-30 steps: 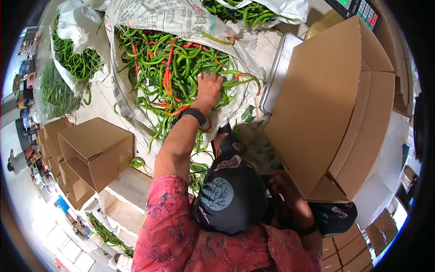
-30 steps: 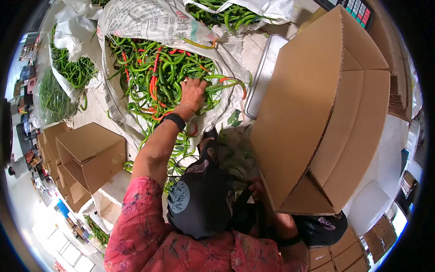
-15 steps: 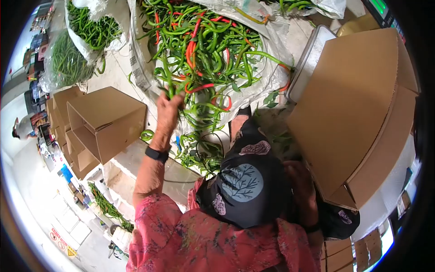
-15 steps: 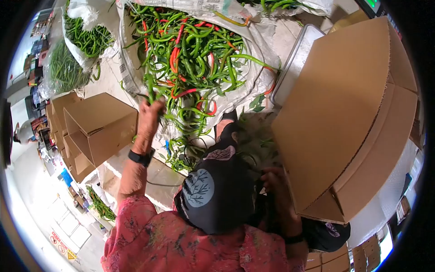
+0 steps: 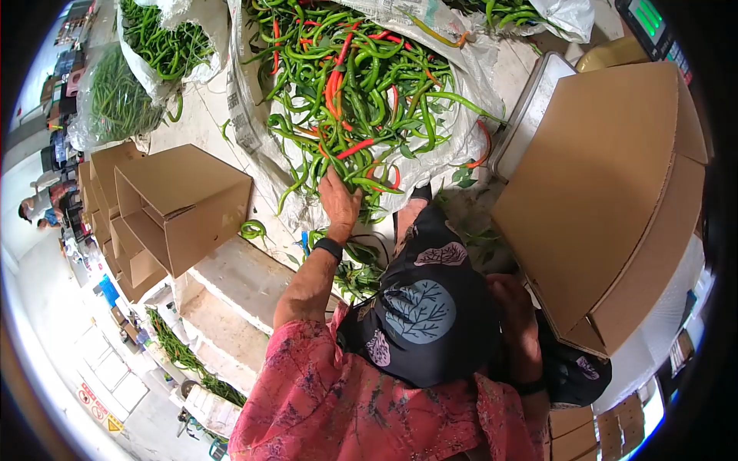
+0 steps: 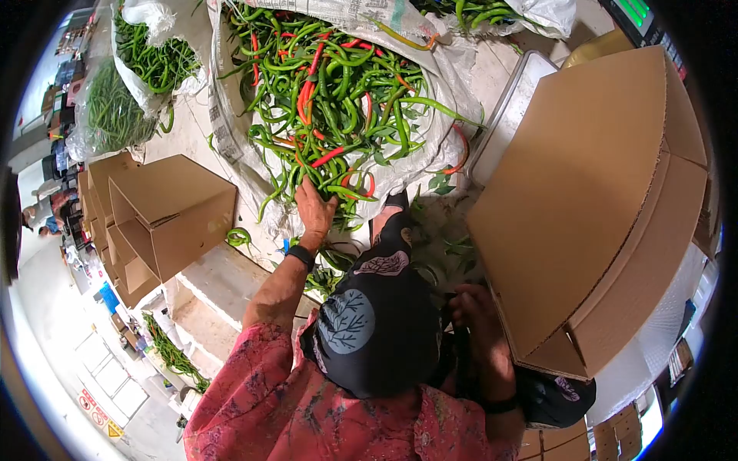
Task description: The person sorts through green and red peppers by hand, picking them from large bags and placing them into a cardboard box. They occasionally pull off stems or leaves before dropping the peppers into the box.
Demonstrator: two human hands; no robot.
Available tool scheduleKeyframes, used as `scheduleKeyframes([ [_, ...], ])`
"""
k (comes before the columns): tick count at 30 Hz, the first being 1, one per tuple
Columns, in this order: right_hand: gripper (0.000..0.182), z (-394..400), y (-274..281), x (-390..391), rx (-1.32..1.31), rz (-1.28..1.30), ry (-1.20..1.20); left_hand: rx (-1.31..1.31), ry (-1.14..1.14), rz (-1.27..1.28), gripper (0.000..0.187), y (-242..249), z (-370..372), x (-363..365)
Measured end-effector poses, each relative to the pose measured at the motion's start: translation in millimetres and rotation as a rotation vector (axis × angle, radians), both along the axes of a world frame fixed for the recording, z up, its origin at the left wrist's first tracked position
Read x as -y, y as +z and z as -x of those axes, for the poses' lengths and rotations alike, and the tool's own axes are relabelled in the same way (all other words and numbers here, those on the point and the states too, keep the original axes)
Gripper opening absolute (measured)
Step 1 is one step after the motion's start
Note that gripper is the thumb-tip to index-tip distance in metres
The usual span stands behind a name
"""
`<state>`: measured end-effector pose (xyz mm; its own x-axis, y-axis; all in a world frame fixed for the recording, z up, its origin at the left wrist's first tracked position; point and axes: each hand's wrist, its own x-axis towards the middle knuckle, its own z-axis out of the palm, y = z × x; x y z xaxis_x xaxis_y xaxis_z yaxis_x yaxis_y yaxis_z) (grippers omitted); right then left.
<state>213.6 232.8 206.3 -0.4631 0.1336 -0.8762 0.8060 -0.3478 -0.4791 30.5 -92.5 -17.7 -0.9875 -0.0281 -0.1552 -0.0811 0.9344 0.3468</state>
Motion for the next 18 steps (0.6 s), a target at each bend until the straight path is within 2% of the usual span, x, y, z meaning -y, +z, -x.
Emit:
scheduleKeyframes([
  [1,0.025,3,3,1,-0.011,-0.028,0.028,-0.051,-0.095,0.070,0.080,0,-3,2],
  [2,0.025,5,3,2,-0.009,-0.030,0.026,0.044,0.001,-0.001,0.071,1,-1,1],
  [3,0.026,7,3,3,0.032,-0.015,0.004,0.046,-0.001,-0.005,0.071,0,4,5],
  [5,0.027,8,5,0,0.075,-0.004,-0.017,0.085,-0.049,-0.080,0.057,0,18,19],
  [6,0.026,9,6,0,0.065,-0.010,-0.001,0.041,-0.076,-0.095,0.046,22,28,15],
  [7,0.026,9,8,0,0.058,-0.014,0.015,-0.071,-0.135,-0.037,0.049,34,36,19],
  [9,0.025,7,3,4,0.064,0.004,-0.042,-0.238,-0.122,-0.099,0.059,22,50,35],
  [10,0.025,7,0,4,0.063,0.013,-0.104,-0.235,-0.074,-0.049,0.070,6,53,41],
  [11,0.025,7,-1,4,0.063,0.006,-0.111,-0.235,-0.079,-0.056,0.070,1,55,41],
  [13,0.024,6,-1,4,0.071,0.045,-0.074,-0.025,-0.044,0.014,0.074,-6,54,43],
  [15,0.026,-1,-7,6,0.043,0.069,-0.077,0.069,0.073,-0.070,0.069,-8,50,41],
  [17,0.028,-6,-10,4,0.012,0.078,-0.094,-0.066,0.021,-0.122,0.061,-4,43,29],
  [18,0.028,-8,-11,4,0.007,0.072,-0.099,0.034,0.058,-0.079,0.051,2,41,23],
])
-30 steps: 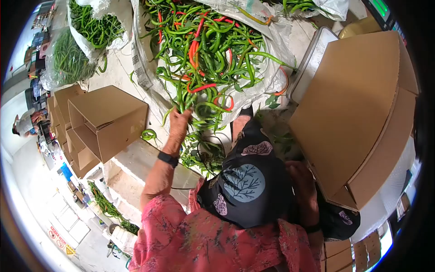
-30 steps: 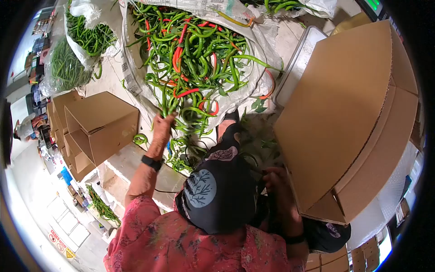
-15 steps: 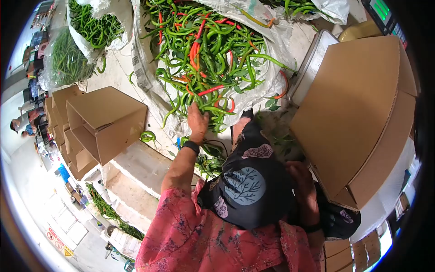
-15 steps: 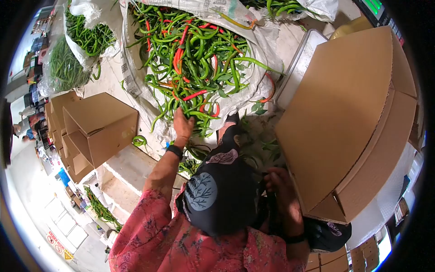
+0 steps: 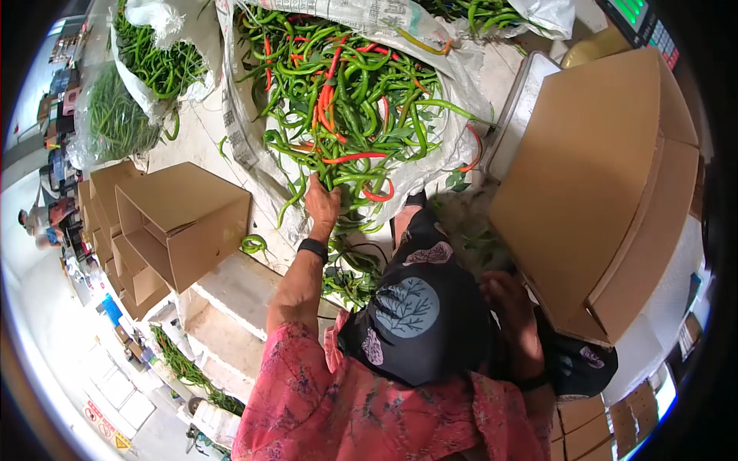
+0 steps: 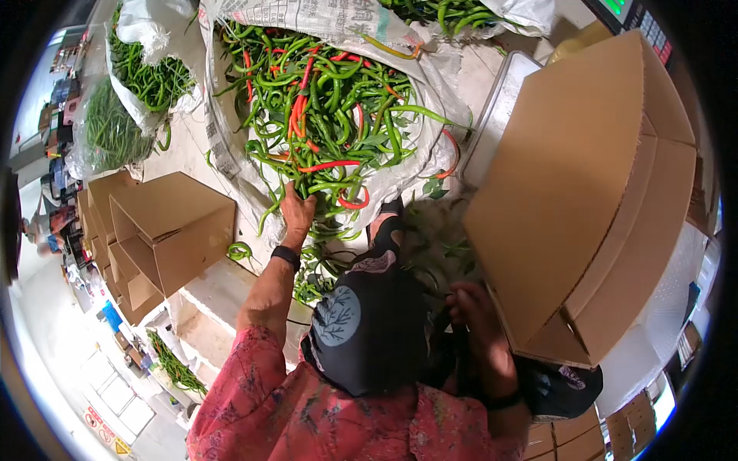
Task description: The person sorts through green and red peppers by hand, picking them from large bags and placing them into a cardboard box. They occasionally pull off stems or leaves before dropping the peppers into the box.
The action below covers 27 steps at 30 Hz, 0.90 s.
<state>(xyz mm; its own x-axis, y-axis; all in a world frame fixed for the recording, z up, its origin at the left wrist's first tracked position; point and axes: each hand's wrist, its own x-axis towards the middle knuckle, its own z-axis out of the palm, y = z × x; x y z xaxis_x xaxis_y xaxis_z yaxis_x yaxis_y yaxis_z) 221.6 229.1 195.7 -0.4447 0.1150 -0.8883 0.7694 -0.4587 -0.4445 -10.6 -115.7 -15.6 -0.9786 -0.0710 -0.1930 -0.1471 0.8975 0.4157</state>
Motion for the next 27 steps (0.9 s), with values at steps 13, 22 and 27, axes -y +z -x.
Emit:
scheduleKeyframes([
  [13,0.030,17,51,1,-0.158,-0.049,0.170,0.061,0.144,-0.275,0.040,42,-1,-15],
  [22,0.024,5,43,5,-0.184,0.027,0.096,0.471,0.247,-1.028,0.034,196,41,8],
  [27,0.025,9,65,6,-0.349,-0.030,0.119,0.391,0.198,-1.065,0.029,267,64,-6],
])
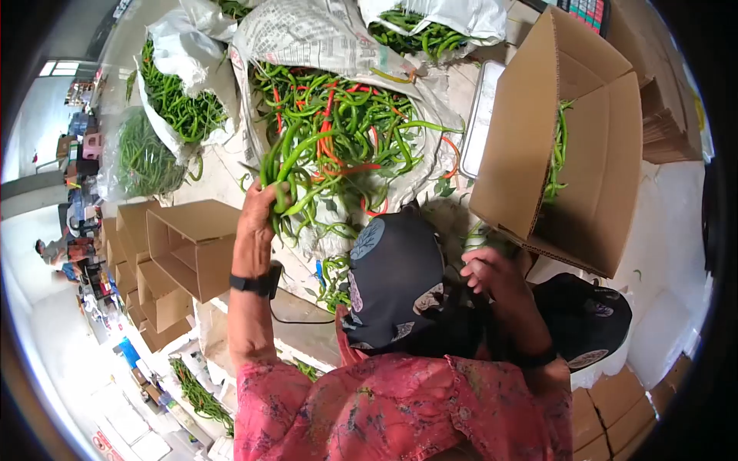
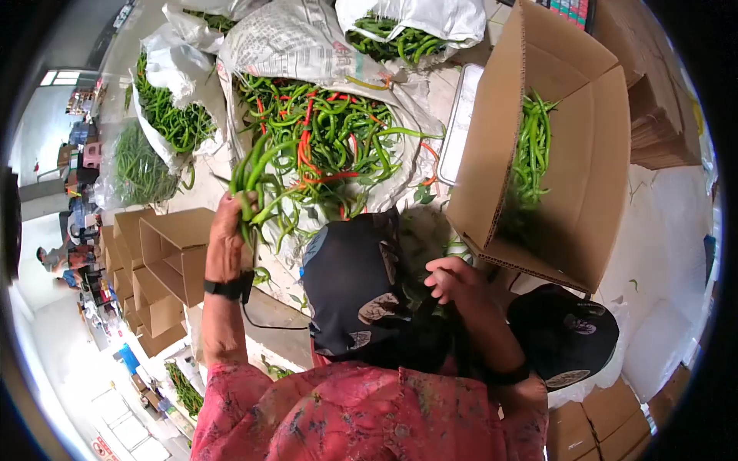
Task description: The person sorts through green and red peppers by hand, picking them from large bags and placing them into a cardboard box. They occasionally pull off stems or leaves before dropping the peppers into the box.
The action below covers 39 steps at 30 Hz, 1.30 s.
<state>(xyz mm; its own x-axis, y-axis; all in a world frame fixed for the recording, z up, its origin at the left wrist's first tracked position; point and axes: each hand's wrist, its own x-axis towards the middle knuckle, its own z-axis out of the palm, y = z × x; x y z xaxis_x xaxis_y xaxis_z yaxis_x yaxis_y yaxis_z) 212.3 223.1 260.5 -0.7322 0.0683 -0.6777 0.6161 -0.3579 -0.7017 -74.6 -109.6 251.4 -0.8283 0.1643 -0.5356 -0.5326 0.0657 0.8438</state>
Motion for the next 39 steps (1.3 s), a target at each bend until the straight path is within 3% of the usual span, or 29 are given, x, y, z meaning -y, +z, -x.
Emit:
scheduleKeyframes([
  [1,0.026,-3,9,0,-0.062,-0.010,0.005,-0.038,0.028,-0.169,0.030,57,-13,-28],
  [4,0.025,9,41,-2,-0.150,-0.037,0.024,-0.044,-0.046,-0.564,0.042,104,-22,-60],
  [5,0.025,15,57,-3,-0.166,-0.045,0.015,-0.059,-0.079,-0.581,0.046,115,-25,-68],
  [6,0.024,23,74,-3,-0.212,-0.072,0.033,-0.109,-0.201,-0.551,0.053,123,-27,-73],
  [9,0.022,39,100,0,-0.319,-0.105,0.023,-0.150,-0.381,-0.565,0.052,139,-37,-88],
  [14,0.019,58,139,8,-0.533,-0.110,-0.118,-0.111,-0.308,-0.440,0.061,169,-85,-116],
  [16,0.023,68,148,21,-0.651,-0.122,-0.183,-0.165,-0.289,-0.252,0.058,175,-108,-134],
  [17,0.028,73,147,21,-0.737,-0.346,-0.116,-0.130,-0.342,-0.187,0.060,181,-116,-140],
  [18,0.027,75,148,21,-0.774,-0.300,-0.093,-0.115,-0.363,-0.118,0.057,184,-127,-147],
  [20,0.026,75,133,20,-0.631,0.171,-0.088,-0.045,-0.392,-0.270,0.045,176,-135,-149],
  [21,0.022,68,143,15,-0.583,0.033,-0.096,-0.009,-0.382,-0.261,0.043,170,-140,-149],
  [25,0.030,44,112,9,-0.703,-0.078,-0.077,0.019,-0.449,-0.268,0.039,146,-165,-157],
  [26,0.026,40,105,9,-0.670,0.037,-0.117,0.037,-0.454,-0.268,0.039,142,-170,-158],
  [28,0.022,27,104,0,-0.570,-0.062,-0.060,0.012,-0.410,-0.297,0.038,138,-176,-157],
  [34,0.017,-19,105,-17,-0.597,0.078,-0.159,0.107,-0.269,-0.426,0.033,127,-178,-151],
  [36,0.016,-39,109,-31,-0.327,-0.012,-0.030,0.143,-0.170,-0.480,0.031,127,-179,-149],
  [37,0.023,-54,76,-36,-0.239,-0.322,0.169,0.137,-0.183,-0.485,0.030,128,-180,-147],
  [38,0.023,-59,78,-31,-0.238,-0.321,0.170,0.139,-0.182,-0.484,0.030,128,-182,-147],
  [39,0.028,-65,84,-23,-0.302,-0.860,0.179,0.058,-0.172,-0.410,0.030,127,-184,-150],
])
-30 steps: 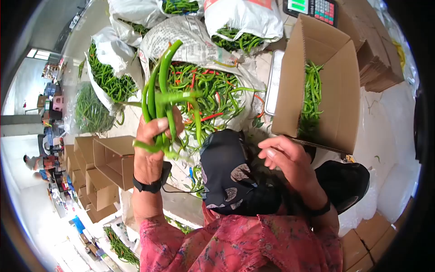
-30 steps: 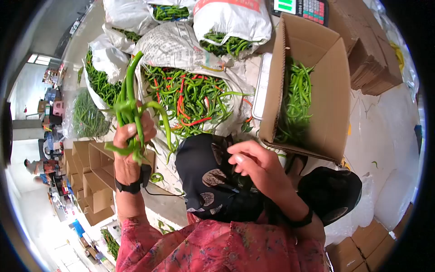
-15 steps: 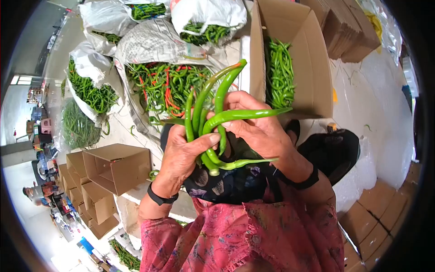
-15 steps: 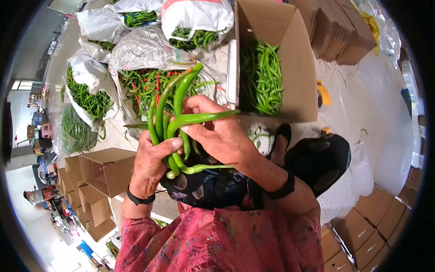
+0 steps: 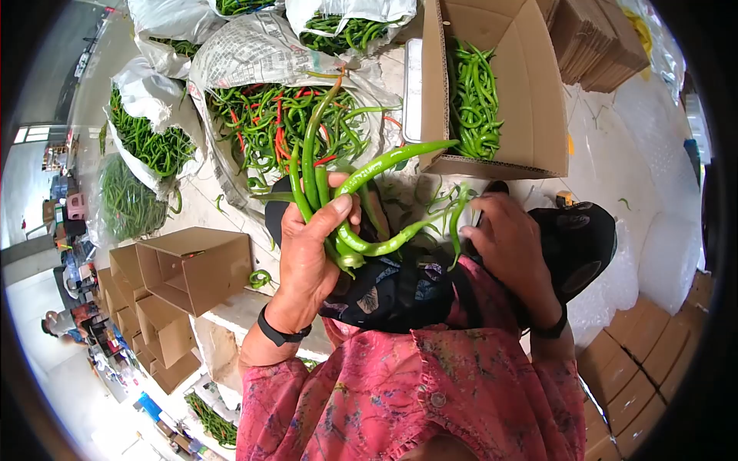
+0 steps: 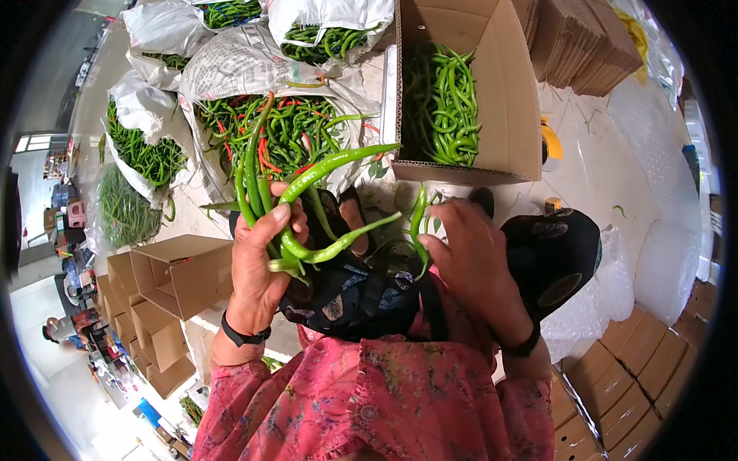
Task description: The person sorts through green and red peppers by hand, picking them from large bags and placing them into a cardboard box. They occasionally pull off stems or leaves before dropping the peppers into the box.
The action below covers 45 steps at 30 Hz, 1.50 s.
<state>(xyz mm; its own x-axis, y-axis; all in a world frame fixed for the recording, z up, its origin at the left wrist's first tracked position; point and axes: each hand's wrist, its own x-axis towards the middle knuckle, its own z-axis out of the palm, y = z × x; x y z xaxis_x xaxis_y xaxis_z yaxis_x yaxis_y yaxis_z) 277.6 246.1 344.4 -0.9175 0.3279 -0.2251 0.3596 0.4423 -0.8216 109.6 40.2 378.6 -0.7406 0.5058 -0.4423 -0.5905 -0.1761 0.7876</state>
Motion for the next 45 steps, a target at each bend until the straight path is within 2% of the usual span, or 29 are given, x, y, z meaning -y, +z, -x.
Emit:
scheduleKeyframes([
  [1,0.033,-5,7,7,-0.115,-0.527,-0.038,-0.082,0.021,0.068,0.030,-1,-4,-2],
  [2,0.033,-5,16,14,-0.113,-0.530,-0.043,-0.101,0.016,0.108,0.030,-3,-7,-3],
  [4,0.035,4,42,33,-0.304,-0.528,-0.011,-0.048,0.000,0.082,0.030,-2,-15,-10],
  [5,0.032,16,57,37,-0.097,-0.340,0.215,0.003,-0.006,0.057,0.030,0,-17,-13],
  [7,0.035,26,45,51,-0.398,-0.361,0.252,0.024,-0.036,0.018,0.031,-3,-21,-14],
  [9,0.036,30,32,49,-0.455,-0.372,0.254,0.064,-0.035,-0.095,0.033,3,-22,-16],
  [11,0.036,29,32,44,-0.514,-0.375,0.276,0.069,0.011,-0.071,0.035,3,-19,-14],
  [13,0.035,18,47,29,-0.562,-0.696,0.145,0.126,-0.073,-0.251,0.035,-7,-9,-5],
  [15,0.033,14,71,7,-0.552,-0.807,0.069,0.120,-0.095,-0.275,0.034,-13,-5,-6],
  [18,0.030,31,72,-26,-0.508,-0.803,-0.037,0.243,-0.107,-0.398,0.030,-21,-1,-8],
  [20,0.031,48,61,-50,-0.322,-0.846,-0.112,0.295,-0.089,-0.415,0.030,-24,-2,-11],
  [23,0.034,57,63,-46,-0.381,-0.953,-0.204,0.366,-0.073,-0.460,0.027,-33,-1,-12],
  [25,0.039,45,73,-16,-0.440,-0.422,-0.062,0.322,0.000,-0.387,0.027,-43,-3,-12],
  [27,0.047,44,86,16,-0.182,-0.102,0.112,0.331,0.004,-0.382,0.027,-41,-7,-17],
  [29,0.044,41,47,40,-0.245,0.200,0.101,0.279,-0.054,-0.380,0.025,-40,-10,-19],
  [32,0.035,39,21,64,-0.322,0.337,0.012,0.174,-0.035,-0.230,0.026,-33,-16,-25],
  [33,0.035,38,15,65,-0.321,0.338,0.009,0.138,-0.043,-0.191,0.026,-35,-17,-25],
  [35,0.028,38,10,61,-0.410,0.171,0.016,0.179,-0.051,-0.254,0.028,-36,-16,-26],
  [36,0.021,34,20,55,-0.366,0.226,-0.001,0.216,-0.047,-0.310,0.030,-36,-15,-25],
  [39,0.016,3,45,18,-0.305,0.375,-0.009,0.167,0.000,-0.393,0.044,-35,-2,-17],
  [41,0.016,-22,58,-6,-0.041,0.540,-0.113,0.166,-0.070,-0.540,0.053,-34,6,-11],
  [42,0.016,-29,48,-12,-0.039,0.540,-0.110,0.121,-0.110,-0.530,0.057,-33,6,-9],
  [44,0.018,-39,15,-15,-0.018,-0.058,0.013,0.079,-0.157,-0.522,0.062,-34,5,-10],
  [45,0.018,-37,10,-11,-0.015,-0.060,0.005,0.136,-0.141,-0.534,0.061,-35,4,-11],
])
